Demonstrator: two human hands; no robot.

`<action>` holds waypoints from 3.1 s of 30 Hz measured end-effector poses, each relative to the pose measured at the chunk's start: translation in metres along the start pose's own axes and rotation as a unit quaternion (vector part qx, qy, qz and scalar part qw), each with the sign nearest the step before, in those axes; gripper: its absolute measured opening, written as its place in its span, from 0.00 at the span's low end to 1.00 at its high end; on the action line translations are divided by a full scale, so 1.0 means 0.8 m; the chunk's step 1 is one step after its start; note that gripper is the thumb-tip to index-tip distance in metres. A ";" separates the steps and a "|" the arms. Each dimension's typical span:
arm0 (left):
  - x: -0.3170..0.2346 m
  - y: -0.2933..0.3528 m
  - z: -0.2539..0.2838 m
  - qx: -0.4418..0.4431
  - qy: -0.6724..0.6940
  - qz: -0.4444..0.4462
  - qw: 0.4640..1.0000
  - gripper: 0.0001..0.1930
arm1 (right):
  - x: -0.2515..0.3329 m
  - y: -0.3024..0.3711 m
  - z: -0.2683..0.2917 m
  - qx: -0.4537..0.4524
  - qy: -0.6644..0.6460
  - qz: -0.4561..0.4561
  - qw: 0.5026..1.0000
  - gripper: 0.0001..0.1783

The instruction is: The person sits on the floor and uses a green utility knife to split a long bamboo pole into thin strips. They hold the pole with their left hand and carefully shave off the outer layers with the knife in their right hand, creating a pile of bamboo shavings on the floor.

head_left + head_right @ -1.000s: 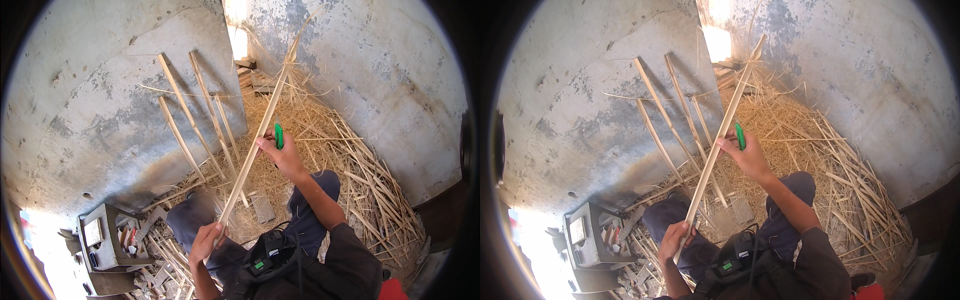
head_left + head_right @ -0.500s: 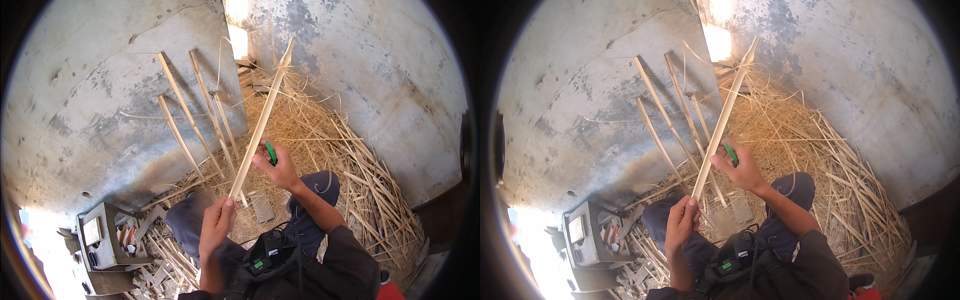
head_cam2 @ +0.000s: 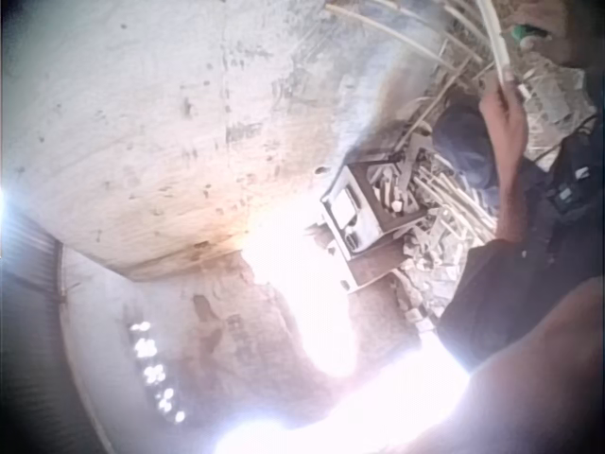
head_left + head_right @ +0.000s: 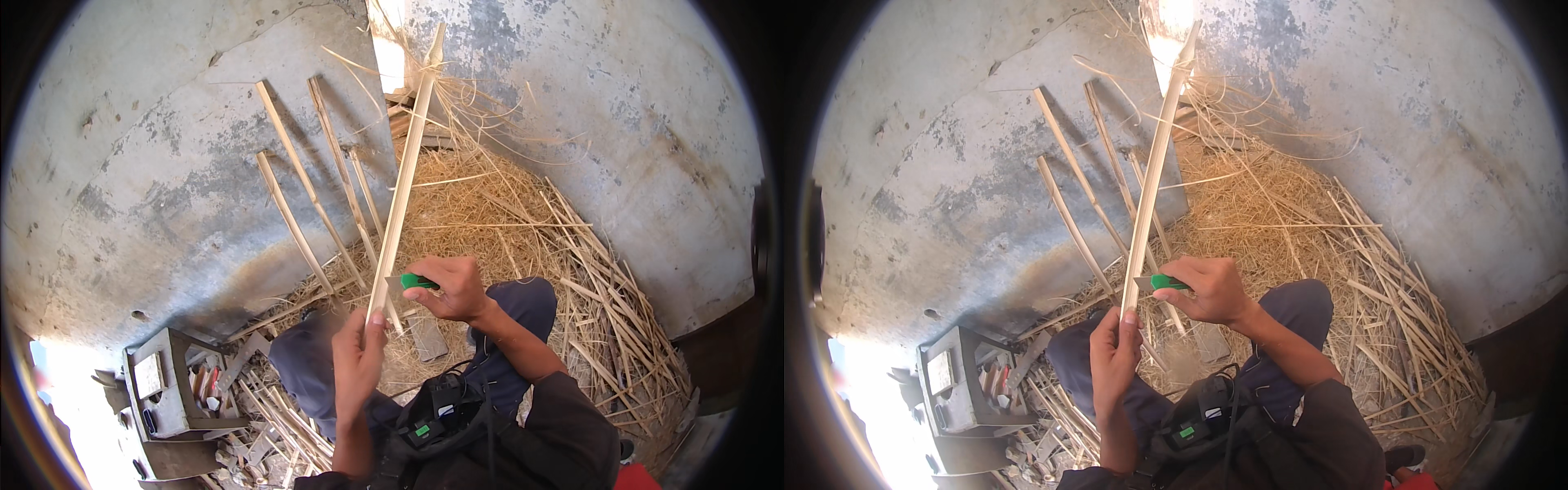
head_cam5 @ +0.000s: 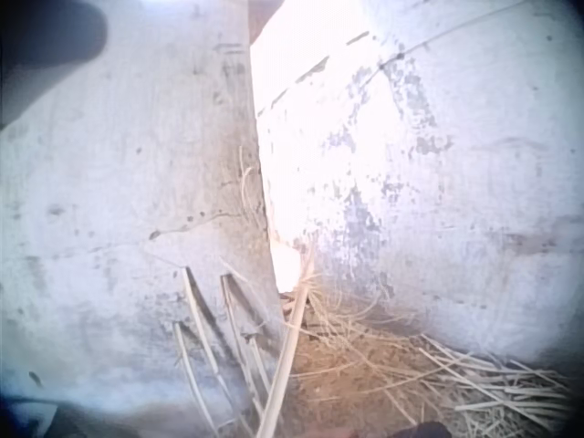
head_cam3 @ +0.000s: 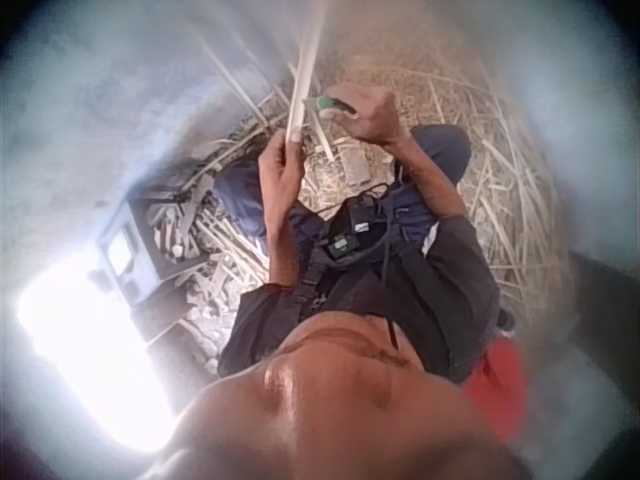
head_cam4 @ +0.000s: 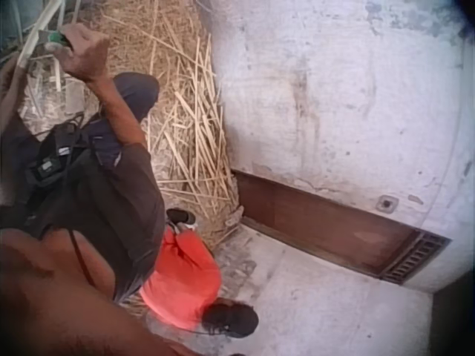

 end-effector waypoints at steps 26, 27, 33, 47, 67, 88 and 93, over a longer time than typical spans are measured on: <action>0.002 0.011 -0.001 -0.010 -0.038 -0.022 0.999 0.17 | 0.008 -0.002 -0.001 -0.037 0.098 0.026 0.994 0.19; 0.002 0.011 -0.002 -0.006 -0.037 -0.018 0.999 0.17 | 0.007 -0.002 -0.001 -0.034 0.101 0.024 0.994 0.19; 0.010 0.014 0.001 -0.006 -0.034 -0.012 0.999 0.17 | 0.008 -0.001 -0.002 -0.035 0.115 0.029 0.992 0.19; 0.021 0.028 0.011 -0.016 -0.045 -0.010 0.999 0.18 | 0.005 0.001 -0.011 -0.015 0.125 0.019 0.992 0.17; 0.042 0.059 0.012 0.009 -0.063 0.037 0.997 0.17 | -0.036 -0.004 0.005 -0.079 0.084 -0.096 0.989 0.19; 0.047 0.060 0.025 0.027 0.005 0.034 0.999 0.18 | -0.086 -0.005 0.001 0.050 -0.086 -0.225 0.969 0.22; 0.055 0.051 0.022 0.025 -0.005 0.027 0.999 0.18 | -0.052 0.002 -0.009 0.040 -0.138 -0.156 0.977 0.20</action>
Point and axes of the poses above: each hand's wrist, its own y-axis away from the middle knuckle, its own z-axis out of the back of the hand, x = y × z, the point moved 3 cm from there along -y, towards the middle knuckle, and after that the axes turned 8 degrees about -z, right-handed, at the moved point
